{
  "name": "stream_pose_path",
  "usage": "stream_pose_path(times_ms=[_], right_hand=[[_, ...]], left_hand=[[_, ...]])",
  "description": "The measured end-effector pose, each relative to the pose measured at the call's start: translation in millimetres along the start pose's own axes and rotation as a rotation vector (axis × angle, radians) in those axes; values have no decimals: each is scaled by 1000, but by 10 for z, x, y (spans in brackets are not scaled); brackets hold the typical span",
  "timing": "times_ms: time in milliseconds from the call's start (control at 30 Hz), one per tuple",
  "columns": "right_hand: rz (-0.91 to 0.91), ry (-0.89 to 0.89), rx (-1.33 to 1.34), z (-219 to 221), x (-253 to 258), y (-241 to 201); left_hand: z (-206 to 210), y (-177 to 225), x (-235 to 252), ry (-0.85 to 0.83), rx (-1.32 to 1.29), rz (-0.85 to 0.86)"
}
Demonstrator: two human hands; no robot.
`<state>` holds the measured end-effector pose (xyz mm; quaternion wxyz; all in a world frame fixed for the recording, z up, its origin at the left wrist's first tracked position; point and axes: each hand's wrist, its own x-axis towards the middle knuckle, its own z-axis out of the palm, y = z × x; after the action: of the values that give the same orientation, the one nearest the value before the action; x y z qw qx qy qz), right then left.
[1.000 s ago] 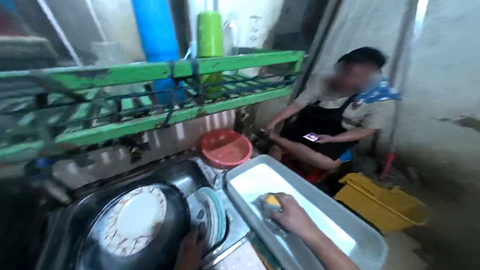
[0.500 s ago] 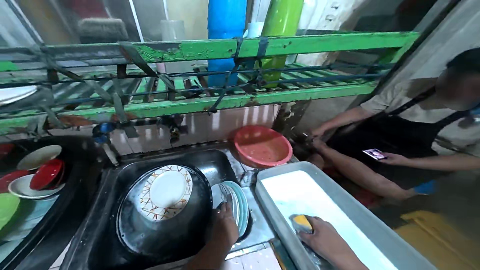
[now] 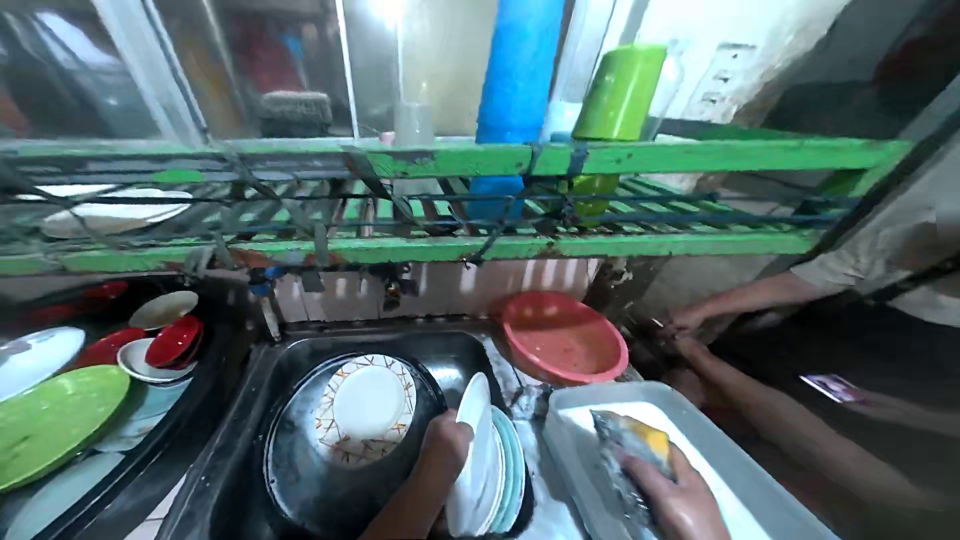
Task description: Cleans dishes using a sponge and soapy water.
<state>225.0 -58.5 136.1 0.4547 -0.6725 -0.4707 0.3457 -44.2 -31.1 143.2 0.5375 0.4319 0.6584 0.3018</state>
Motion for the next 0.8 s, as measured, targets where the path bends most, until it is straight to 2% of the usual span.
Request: stream_pose_path(times_ms=[100,200,233,267,333,367,400,433,533,567,600,633,700,733,800], right_hand=[[-329,-78,39,667,-93,-472],[-677,-115,-81,1222,-197,-756],[-694,-96,-96,1314,-139,-784],[-618,-87,-91,1362,-28,-785],[-306,-64,-79,1434,288,-713],[-196,-48,-76,1489,402,-665],[-174,-50,-87,1552,402,-662],[-233,-78,-100,1621,284,-700],[-660,-197,-87,1882,-172,-723],[-727,-217,-36,1962,-195,-695],[-653,-266,47,1980,-151,-662],[-455,-310,144,1938,-50,-645],[-17,-223,325,1831,340,-617],[76,-166,379,1782,542,-545],[97,-113,324,1662,697,-539]], left_hand=[[-64,181,-234,-26,-125,34],[-115,191,-458,-13,-125,169],[-173,188,-507,4,-121,164],[-238,170,-544,24,-117,147],[-379,143,-630,28,-79,115],[-435,137,-644,28,-51,106],[-484,136,-615,26,-20,103],[-535,135,-563,23,12,98],[-688,81,-373,10,137,94],[-727,80,-346,5,153,94],[-740,93,-346,4,117,79],[-722,101,-368,15,47,64],[-699,102,-401,17,-56,50],[-700,77,-396,13,-89,61],[-757,93,-336,-26,-147,6]])
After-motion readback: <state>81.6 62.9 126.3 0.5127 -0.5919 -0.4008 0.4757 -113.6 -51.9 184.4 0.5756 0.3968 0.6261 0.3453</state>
